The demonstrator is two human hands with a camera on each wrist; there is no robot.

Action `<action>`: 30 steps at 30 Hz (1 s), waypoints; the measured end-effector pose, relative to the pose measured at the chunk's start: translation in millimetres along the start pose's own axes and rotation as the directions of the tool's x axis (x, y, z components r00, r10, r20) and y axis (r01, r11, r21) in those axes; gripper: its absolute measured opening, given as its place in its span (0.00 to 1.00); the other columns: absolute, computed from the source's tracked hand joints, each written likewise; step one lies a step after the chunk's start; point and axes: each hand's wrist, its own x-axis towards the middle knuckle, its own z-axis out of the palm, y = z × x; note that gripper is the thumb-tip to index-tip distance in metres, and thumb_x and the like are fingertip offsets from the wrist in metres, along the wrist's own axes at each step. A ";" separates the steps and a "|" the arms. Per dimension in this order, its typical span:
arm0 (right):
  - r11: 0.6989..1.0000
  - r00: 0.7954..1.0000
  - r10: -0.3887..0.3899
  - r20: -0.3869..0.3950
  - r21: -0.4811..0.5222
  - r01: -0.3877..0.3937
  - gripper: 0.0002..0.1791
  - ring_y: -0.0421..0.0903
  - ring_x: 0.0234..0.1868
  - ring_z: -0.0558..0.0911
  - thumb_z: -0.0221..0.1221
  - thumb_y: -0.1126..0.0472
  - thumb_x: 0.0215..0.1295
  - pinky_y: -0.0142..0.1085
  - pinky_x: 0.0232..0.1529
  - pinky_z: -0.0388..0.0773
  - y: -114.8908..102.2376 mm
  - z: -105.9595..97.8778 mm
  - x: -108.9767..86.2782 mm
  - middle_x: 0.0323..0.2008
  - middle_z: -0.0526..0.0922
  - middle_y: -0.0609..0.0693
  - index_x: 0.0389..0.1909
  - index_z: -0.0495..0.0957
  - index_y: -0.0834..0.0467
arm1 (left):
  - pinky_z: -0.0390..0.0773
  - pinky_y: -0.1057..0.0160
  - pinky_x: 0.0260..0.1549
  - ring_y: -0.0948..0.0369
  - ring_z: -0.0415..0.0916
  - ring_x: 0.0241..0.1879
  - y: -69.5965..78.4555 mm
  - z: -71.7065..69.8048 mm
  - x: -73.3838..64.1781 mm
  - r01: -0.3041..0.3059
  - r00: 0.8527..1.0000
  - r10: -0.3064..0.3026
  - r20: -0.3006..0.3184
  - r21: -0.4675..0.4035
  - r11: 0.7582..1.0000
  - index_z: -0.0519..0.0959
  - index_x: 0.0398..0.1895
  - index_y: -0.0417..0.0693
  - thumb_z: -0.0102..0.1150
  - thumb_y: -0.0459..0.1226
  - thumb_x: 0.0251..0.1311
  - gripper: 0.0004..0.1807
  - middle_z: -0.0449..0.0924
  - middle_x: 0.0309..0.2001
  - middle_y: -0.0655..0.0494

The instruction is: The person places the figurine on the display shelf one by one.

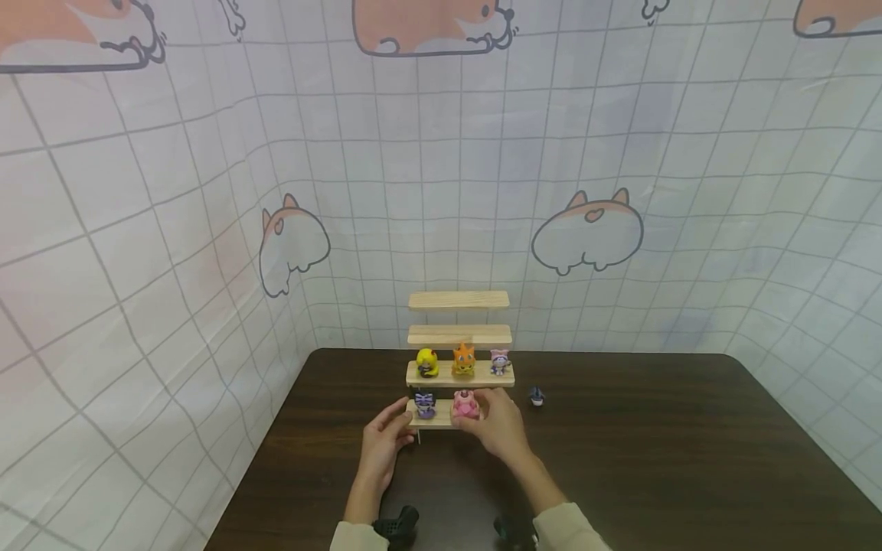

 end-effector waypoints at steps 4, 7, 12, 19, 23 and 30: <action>1.000 1.000 0.009 -0.005 -0.001 -0.009 0.38 0.48 0.38 0.74 0.79 0.47 0.49 0.40 0.38 0.71 -0.6 0.5 2.0 0.46 0.81 0.56 0.59 0.82 0.62 | 0.83 0.67 0.34 0.64 0.82 0.32 0.1 0.3 0.6 0.002 1.000 -0.002 -0.001 -0.008 1.000 0.76 0.67 0.41 0.63 0.36 0.69 0.24 0.83 0.40 0.59; 1.000 1.000 0.011 -0.005 0.003 -0.011 0.38 0.47 0.36 0.72 0.79 0.47 0.50 0.37 0.36 0.68 -1.8 0.1 2.1 0.44 0.80 0.56 0.59 0.82 0.62 | 0.83 0.67 0.34 0.64 0.82 0.32 -0.4 0.1 0.5 -0.004 1.000 0.004 0.004 -0.007 1.000 0.76 0.67 0.40 0.63 0.37 0.69 0.25 0.83 0.41 0.59; 1.000 1.000 0.003 -0.013 0.001 -0.003 0.38 0.47 0.35 0.72 0.79 0.47 0.50 0.36 0.34 0.66 -2.7 -0.4 1.3 0.42 0.79 0.55 0.59 0.82 0.62 | 0.83 0.67 0.34 0.64 0.81 0.33 -1.5 -0.7 0.6 -0.011 1.000 0.011 0.013 0.006 1.000 0.75 0.68 0.40 0.63 0.38 0.70 0.25 0.83 0.41 0.59; 1.000 0.999 0.001 -0.041 -0.004 -0.001 0.38 0.47 0.35 0.73 0.79 0.45 0.48 0.38 0.35 0.69 -0.4 1.4 1.2 0.43 0.80 0.54 0.58 0.82 0.61 | 0.83 0.67 0.34 0.64 0.81 0.32 -1.7 -1.0 1.2 -0.006 1.000 0.006 0.006 -0.005 1.000 0.76 0.67 0.41 0.63 0.36 0.69 0.24 0.83 0.40 0.59; 1.000 0.999 -0.004 -0.046 0.004 0.004 0.38 0.47 0.38 0.75 0.79 0.43 0.47 0.40 0.38 0.71 4.6 1.4 1.4 0.46 0.81 0.55 0.58 0.83 0.59 | 0.83 0.67 0.34 0.64 0.81 0.32 -1.3 -0.8 1.2 -0.005 1.000 0.005 0.005 -0.014 1.000 0.77 0.67 0.41 0.63 0.36 0.69 0.24 0.83 0.40 0.60; 0.994 0.998 -0.070 -0.003 0.090 0.069 0.29 0.44 0.39 0.79 0.77 0.48 0.53 0.38 0.39 0.77 19.0 -17.4 -2.7 0.45 0.84 0.53 0.53 0.84 0.60 | 0.83 0.68 0.36 0.64 0.82 0.33 -0.8 -1.8 0.1 -0.009 1.000 0.009 0.019 0.005 1.000 0.75 0.69 0.40 0.63 0.39 0.70 0.26 0.83 0.41 0.59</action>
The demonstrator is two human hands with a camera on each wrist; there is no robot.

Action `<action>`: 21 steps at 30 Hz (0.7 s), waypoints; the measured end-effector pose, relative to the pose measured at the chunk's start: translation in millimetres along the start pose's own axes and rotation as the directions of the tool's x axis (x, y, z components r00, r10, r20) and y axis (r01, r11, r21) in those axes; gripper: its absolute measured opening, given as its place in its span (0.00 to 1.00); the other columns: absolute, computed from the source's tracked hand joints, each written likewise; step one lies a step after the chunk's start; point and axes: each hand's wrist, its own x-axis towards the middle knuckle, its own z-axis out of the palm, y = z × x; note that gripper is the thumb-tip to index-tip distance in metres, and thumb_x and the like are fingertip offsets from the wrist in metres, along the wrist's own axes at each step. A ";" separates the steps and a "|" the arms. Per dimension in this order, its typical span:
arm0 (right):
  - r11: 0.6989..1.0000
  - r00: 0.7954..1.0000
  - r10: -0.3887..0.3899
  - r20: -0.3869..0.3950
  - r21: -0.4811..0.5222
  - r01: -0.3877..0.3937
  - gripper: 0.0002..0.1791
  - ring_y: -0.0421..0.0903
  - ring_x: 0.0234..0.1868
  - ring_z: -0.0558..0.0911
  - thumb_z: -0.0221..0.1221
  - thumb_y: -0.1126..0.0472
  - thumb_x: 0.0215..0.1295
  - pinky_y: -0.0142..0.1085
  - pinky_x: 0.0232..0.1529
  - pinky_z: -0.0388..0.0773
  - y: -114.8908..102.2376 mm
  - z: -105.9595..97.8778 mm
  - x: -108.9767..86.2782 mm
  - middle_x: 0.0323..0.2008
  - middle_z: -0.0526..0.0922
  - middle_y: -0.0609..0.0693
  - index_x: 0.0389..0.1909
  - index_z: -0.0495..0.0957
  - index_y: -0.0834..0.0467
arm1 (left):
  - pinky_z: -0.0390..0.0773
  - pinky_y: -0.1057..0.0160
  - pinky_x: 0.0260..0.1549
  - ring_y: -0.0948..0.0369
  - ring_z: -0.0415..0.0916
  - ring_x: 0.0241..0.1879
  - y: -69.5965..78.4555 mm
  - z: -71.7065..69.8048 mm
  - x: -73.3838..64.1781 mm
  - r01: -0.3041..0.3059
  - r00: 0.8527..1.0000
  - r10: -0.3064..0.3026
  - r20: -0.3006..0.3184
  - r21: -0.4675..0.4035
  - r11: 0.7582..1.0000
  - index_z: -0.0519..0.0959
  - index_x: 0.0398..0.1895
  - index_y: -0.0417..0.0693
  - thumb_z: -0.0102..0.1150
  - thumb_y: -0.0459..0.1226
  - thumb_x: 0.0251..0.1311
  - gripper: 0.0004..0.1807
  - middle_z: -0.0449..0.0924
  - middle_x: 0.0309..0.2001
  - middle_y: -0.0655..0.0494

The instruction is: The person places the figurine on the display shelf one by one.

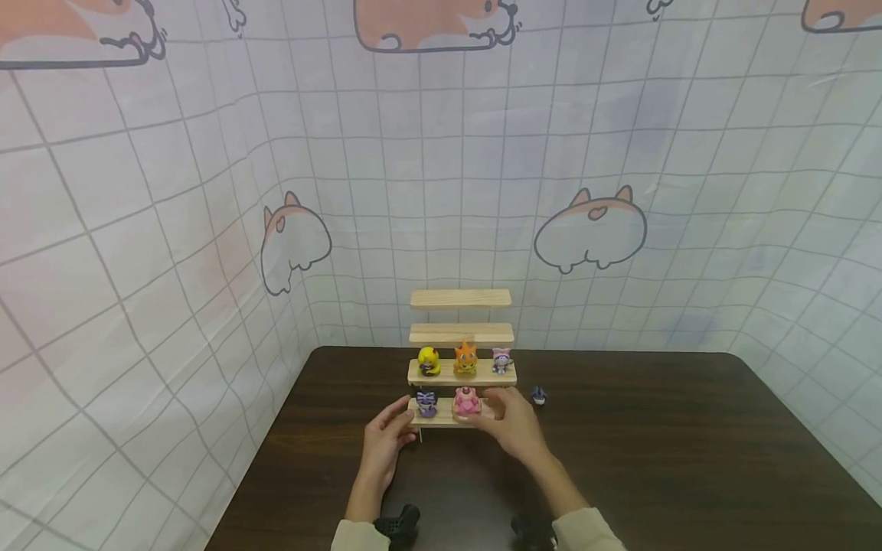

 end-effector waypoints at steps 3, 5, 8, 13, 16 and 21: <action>0.998 0.999 -0.017 0.039 0.054 0.015 0.20 0.43 0.38 0.82 0.73 0.53 0.59 0.37 0.39 0.79 7.4 -14.1 -2.0 0.41 0.86 0.50 0.49 0.85 0.59 | 0.83 0.67 0.35 0.64 0.82 0.33 0.2 0.4 0.5 0.005 1.000 -0.005 -0.004 -0.007 1.000 0.75 0.68 0.41 0.63 0.38 0.69 0.26 0.83 0.41 0.59; 0.996 0.998 -0.008 0.067 0.086 0.002 0.14 0.41 0.37 0.82 0.71 0.55 0.63 0.35 0.37 0.79 14.7 -24.2 -1.9 0.38 0.87 0.48 0.46 0.86 0.57 | 0.83 0.68 0.35 0.64 0.82 0.33 0.1 0.5 0.4 0.004 1.000 -0.004 -0.007 -0.006 1.000 0.75 0.68 0.41 0.63 0.38 0.70 0.25 0.83 0.41 0.59; 0.995 0.997 0.015 0.071 0.098 -0.022 0.09 0.41 0.35 0.80 0.69 0.56 0.65 0.34 0.35 0.76 28.2 -39.0 0.0 0.35 0.87 0.47 0.43 0.86 0.55 | 0.83 0.67 0.34 0.64 0.82 0.32 0.1 0.8 0.7 0.004 1.000 -0.004 -0.014 -0.011 1.000 0.76 0.67 0.40 0.63 0.37 0.69 0.25 0.83 0.41 0.59; 0.992 0.997 0.082 0.004 0.093 -0.082 0.09 0.44 0.40 0.81 0.67 0.57 0.67 0.35 0.38 0.76 52.1 -59.6 3.4 0.41 0.88 0.51 0.44 0.86 0.55 | 0.83 0.67 0.34 0.64 0.82 0.32 -0.7 0.6 1.0 0.004 1.000 -0.004 -0.019 -0.013 1.000 0.76 0.67 0.40 0.63 0.36 0.69 0.24 0.83 0.41 0.58; 0.984 0.990 0.138 -0.019 0.120 -0.134 0.13 0.47 0.43 0.81 0.66 0.57 0.68 0.36 0.39 0.75 65.2 -68.4 6.6 0.46 0.87 0.55 0.49 0.83 0.59 | 0.83 0.67 0.34 0.64 0.82 0.32 -0.7 0.7 0.9 0.002 1.000 -0.002 -0.015 -0.003 1.000 0.76 0.67 0.40 0.63 0.37 0.69 0.24 0.83 0.41 0.58; 0.966 0.978 0.208 0.001 0.154 -0.206 0.23 0.53 0.49 0.80 0.66 0.57 0.68 0.37 0.41 0.76 82.4 -74.8 13.7 0.56 0.82 0.62 0.61 0.76 0.61 | 0.83 0.67 0.34 0.64 0.81 0.32 -0.5 0.8 0.9 -0.002 1.000 0.002 -0.008 -0.007 1.000 0.76 0.67 0.40 0.62 0.36 0.69 0.24 0.83 0.40 0.58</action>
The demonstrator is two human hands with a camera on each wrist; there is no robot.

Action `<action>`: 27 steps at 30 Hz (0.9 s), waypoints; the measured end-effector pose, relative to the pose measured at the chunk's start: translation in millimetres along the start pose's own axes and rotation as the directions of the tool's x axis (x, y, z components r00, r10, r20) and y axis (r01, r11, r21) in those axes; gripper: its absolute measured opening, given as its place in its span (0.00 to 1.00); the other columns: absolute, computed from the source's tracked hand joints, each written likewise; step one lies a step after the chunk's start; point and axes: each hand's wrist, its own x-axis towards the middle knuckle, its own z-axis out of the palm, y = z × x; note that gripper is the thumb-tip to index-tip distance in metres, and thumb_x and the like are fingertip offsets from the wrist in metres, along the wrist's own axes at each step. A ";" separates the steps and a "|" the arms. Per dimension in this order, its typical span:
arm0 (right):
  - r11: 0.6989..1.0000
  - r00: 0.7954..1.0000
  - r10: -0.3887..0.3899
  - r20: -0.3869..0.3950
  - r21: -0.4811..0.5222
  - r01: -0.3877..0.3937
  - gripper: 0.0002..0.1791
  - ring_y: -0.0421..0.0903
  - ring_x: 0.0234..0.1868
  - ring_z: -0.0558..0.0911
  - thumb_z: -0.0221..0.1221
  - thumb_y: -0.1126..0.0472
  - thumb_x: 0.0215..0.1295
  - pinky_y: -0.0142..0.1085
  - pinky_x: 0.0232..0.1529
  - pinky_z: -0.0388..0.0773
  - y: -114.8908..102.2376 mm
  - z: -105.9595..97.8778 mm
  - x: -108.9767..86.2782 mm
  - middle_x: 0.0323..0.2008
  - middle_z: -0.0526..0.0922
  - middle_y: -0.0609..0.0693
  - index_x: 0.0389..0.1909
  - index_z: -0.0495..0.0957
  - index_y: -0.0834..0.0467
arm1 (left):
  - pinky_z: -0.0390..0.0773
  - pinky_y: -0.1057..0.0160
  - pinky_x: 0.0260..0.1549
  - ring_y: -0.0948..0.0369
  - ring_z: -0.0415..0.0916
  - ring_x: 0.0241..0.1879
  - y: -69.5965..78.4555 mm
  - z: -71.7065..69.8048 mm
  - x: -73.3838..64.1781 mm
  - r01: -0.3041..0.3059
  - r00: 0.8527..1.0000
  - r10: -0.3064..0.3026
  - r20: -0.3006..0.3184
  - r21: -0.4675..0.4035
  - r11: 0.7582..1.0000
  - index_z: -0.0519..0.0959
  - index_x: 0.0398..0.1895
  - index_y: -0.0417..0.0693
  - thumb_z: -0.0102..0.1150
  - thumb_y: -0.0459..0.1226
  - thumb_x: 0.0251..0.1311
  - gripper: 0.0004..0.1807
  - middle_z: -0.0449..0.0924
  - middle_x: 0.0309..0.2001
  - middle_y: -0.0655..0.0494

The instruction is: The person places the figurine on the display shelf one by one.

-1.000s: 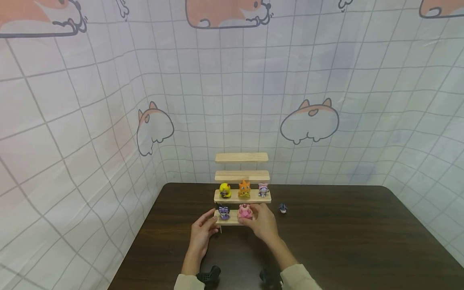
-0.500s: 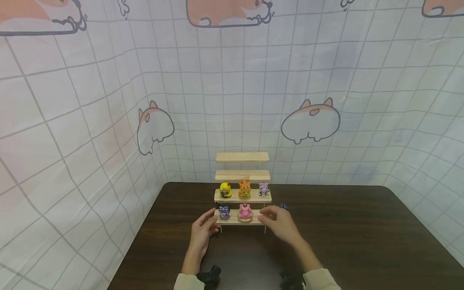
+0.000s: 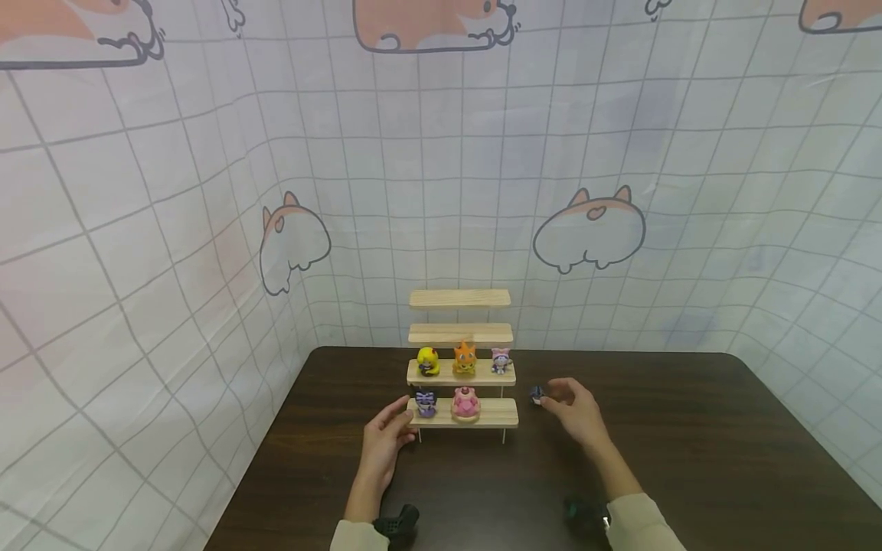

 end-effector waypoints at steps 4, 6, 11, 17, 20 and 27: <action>1.000 0.998 0.020 0.054 0.014 -0.021 0.29 0.60 0.56 0.80 0.66 0.57 0.68 0.43 0.48 0.80 9.1 -1.6 7.2 0.62 0.77 0.66 0.67 0.71 0.62 | 0.83 0.67 0.34 0.64 0.81 0.31 -0.1 -0.1 1.0 0.002 1.000 -0.002 -0.005 -0.017 1.000 0.76 0.67 0.40 0.62 0.35 0.69 0.24 0.83 0.39 0.59; 0.999 0.996 0.024 0.081 0.019 -0.025 0.31 0.62 0.57 0.80 0.66 0.57 0.68 0.46 0.50 0.81 13.9 -1.1 10.9 0.63 0.75 0.67 0.69 0.70 0.62 | 0.83 0.67 0.34 0.64 0.81 0.31 -0.2 -0.3 1.1 0.001 1.000 -0.001 -0.003 -0.016 1.000 0.76 0.67 0.40 0.62 0.36 0.69 0.24 0.83 0.39 0.59; 0.999 0.991 0.033 0.128 0.028 -0.037 0.33 0.61 0.58 0.80 0.66 0.57 0.68 0.46 0.50 0.83 21.9 0.9 19.0 0.63 0.76 0.68 0.71 0.69 0.62 | 0.83 0.67 0.34 0.64 0.81 0.32 -0.4 -0.9 1.0 0.004 1.000 -0.004 0.008 -0.012 1.000 0.75 0.68 0.39 0.63 0.36 0.69 0.25 0.83 0.40 0.58; 0.999 0.989 0.034 0.147 0.009 -0.036 0.31 0.57 0.55 0.83 0.66 0.58 0.68 0.43 0.47 0.83 21.7 3.4 26.0 0.62 0.77 0.68 0.70 0.70 0.63 | 0.83 0.68 0.35 0.64 0.81 0.33 0.0 -1.1 0.7 0.003 1.000 -0.003 0.012 -0.001 1.000 0.74 0.69 0.40 0.63 0.37 0.70 0.26 0.83 0.41 0.58; 0.999 0.989 0.036 0.142 -0.005 -0.036 0.30 0.55 0.51 0.84 0.66 0.59 0.68 0.42 0.45 0.84 18.2 4.4 27.7 0.61 0.78 0.68 0.68 0.72 0.64 | 0.83 0.68 0.34 0.64 0.81 0.33 0.6 -1.0 0.0 -0.001 1.000 0.001 0.013 0.001 1.000 0.74 0.69 0.40 0.62 0.38 0.70 0.26 0.83 0.41 0.58; 0.997 0.991 0.063 0.119 -0.041 -0.058 0.28 0.51 0.43 0.85 0.67 0.60 0.66 0.42 0.42 0.83 13.3 6.6 28.9 0.57 0.81 0.67 0.65 0.74 0.64 | 0.83 0.68 0.34 0.64 0.81 0.32 -0.8 -0.4 1.0 0.006 1.000 -0.006 -0.002 -0.001 1.000 0.76 0.67 0.41 0.62 0.36 0.70 0.24 0.83 0.42 0.58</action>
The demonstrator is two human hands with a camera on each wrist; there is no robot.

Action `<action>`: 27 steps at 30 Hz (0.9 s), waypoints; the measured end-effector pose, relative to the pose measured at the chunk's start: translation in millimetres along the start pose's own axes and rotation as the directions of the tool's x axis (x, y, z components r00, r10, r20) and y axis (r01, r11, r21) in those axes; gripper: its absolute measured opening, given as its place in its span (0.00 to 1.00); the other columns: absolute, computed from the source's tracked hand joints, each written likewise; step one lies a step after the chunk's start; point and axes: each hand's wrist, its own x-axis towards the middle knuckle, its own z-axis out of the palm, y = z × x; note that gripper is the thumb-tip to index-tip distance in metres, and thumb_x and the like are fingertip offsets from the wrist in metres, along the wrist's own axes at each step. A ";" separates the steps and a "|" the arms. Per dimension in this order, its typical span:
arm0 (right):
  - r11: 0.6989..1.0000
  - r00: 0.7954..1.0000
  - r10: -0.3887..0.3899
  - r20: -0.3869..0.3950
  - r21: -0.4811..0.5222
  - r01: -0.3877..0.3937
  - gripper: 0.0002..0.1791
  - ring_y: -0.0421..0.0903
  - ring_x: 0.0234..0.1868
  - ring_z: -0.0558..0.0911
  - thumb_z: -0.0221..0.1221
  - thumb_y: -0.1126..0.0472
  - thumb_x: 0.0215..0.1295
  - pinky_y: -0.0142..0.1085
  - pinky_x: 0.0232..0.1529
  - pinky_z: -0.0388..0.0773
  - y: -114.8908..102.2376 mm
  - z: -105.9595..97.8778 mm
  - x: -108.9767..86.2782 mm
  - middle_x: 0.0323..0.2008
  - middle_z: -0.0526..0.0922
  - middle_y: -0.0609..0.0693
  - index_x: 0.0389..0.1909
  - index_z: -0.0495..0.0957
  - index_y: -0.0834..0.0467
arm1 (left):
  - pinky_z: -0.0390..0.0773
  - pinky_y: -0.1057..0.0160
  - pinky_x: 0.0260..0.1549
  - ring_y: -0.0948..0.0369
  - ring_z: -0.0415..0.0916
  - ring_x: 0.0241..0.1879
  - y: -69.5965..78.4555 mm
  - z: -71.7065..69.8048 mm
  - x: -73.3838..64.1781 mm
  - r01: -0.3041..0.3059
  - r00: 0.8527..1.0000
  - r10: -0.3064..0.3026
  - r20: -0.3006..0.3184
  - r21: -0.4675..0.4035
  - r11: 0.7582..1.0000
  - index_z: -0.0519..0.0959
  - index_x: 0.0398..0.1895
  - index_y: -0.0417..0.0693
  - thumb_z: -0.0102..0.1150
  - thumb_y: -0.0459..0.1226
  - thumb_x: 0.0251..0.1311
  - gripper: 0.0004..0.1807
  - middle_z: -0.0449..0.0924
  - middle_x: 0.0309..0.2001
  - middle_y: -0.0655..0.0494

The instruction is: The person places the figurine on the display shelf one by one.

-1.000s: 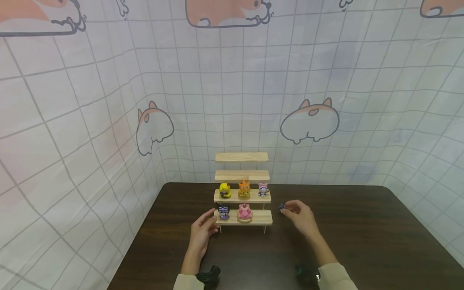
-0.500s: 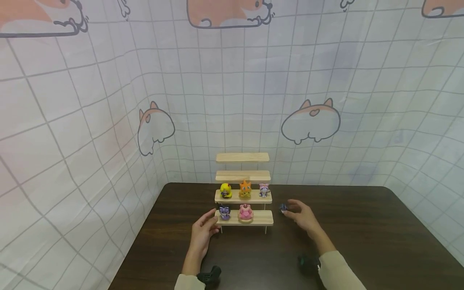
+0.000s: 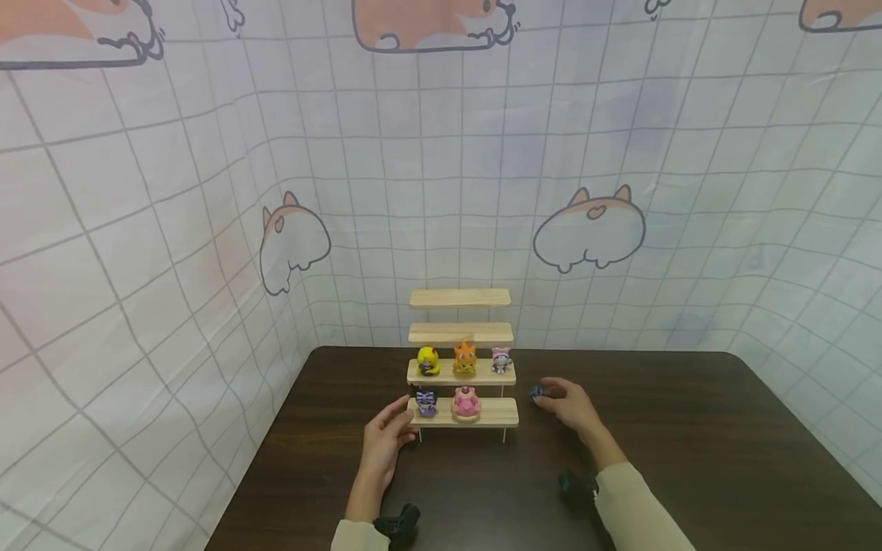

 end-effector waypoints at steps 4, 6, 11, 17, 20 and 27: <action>1.000 1.000 0.006 -0.013 -0.022 -0.007 0.27 0.51 0.43 0.85 0.67 0.60 0.66 0.43 0.42 0.83 1.2 1.2 0.7 0.57 0.81 0.66 0.65 0.76 0.63 | 0.83 0.67 0.34 0.63 0.81 0.32 -0.9 0.2 -0.5 0.002 1.000 -0.002 0.000 0.000 1.000 0.76 0.67 0.40 0.63 0.36 0.69 0.25 0.83 0.41 0.58; 1.000 1.000 0.008 -0.018 -0.029 -0.009 0.27 0.51 0.43 0.85 0.67 0.60 0.66 0.43 0.42 0.82 2.1 1.7 0.7 0.56 0.81 0.65 0.64 0.76 0.62 | 0.83 0.67 0.34 0.63 0.81 0.32 -1.2 0.3 -1.0 0.002 1.000 -0.002 0.002 0.001 1.000 0.76 0.68 0.40 0.63 0.37 0.69 0.25 0.83 0.40 0.57; 0.999 1.000 0.005 -0.028 -0.042 -0.006 0.26 0.52 0.44 0.85 0.67 0.59 0.66 0.45 0.44 0.81 3.8 2.3 0.9 0.55 0.81 0.63 0.64 0.77 0.61 | 0.83 0.68 0.34 0.64 0.81 0.33 -1.1 1.3 -1.4 0.007 1.000 -0.007 0.003 0.004 1.000 0.75 0.68 0.41 0.63 0.37 0.69 0.25 0.83 0.41 0.57; 0.999 0.999 -0.002 -0.038 -0.033 0.001 0.26 0.57 0.52 0.82 0.68 0.58 0.65 0.47 0.47 0.81 5.7 3.2 1.9 0.55 0.82 0.62 0.63 0.78 0.60 | 0.83 0.68 0.34 0.64 0.81 0.33 0.8 2.3 -1.3 0.003 1.000 -0.003 -0.001 0.006 1.000 0.76 0.68 0.41 0.62 0.37 0.70 0.25 0.83 0.41 0.58; 1.000 0.999 -0.012 -0.038 -0.021 0.011 0.26 0.60 0.56 0.80 0.69 0.57 0.65 0.50 0.51 0.81 6.9 3.7 2.0 0.54 0.83 0.61 0.62 0.79 0.59 | 0.83 0.68 0.34 0.64 0.81 0.33 1.5 2.1 -1.0 0.002 1.000 -0.002 -0.002 0.008 1.000 0.75 0.68 0.41 0.62 0.37 0.70 0.25 0.82 0.40 0.58; 1.000 0.999 -0.027 -0.036 0.007 0.027 0.26 0.56 0.56 0.80 0.70 0.57 0.63 0.46 0.50 0.78 11.8 3.8 -2.0 0.51 0.84 0.58 0.62 0.80 0.57 | 0.83 0.68 0.34 0.64 0.81 0.33 1.6 1.2 -0.6 0.010 1.000 -0.010 0.003 0.007 1.000 0.75 0.69 0.40 0.63 0.37 0.69 0.26 0.82 0.40 0.58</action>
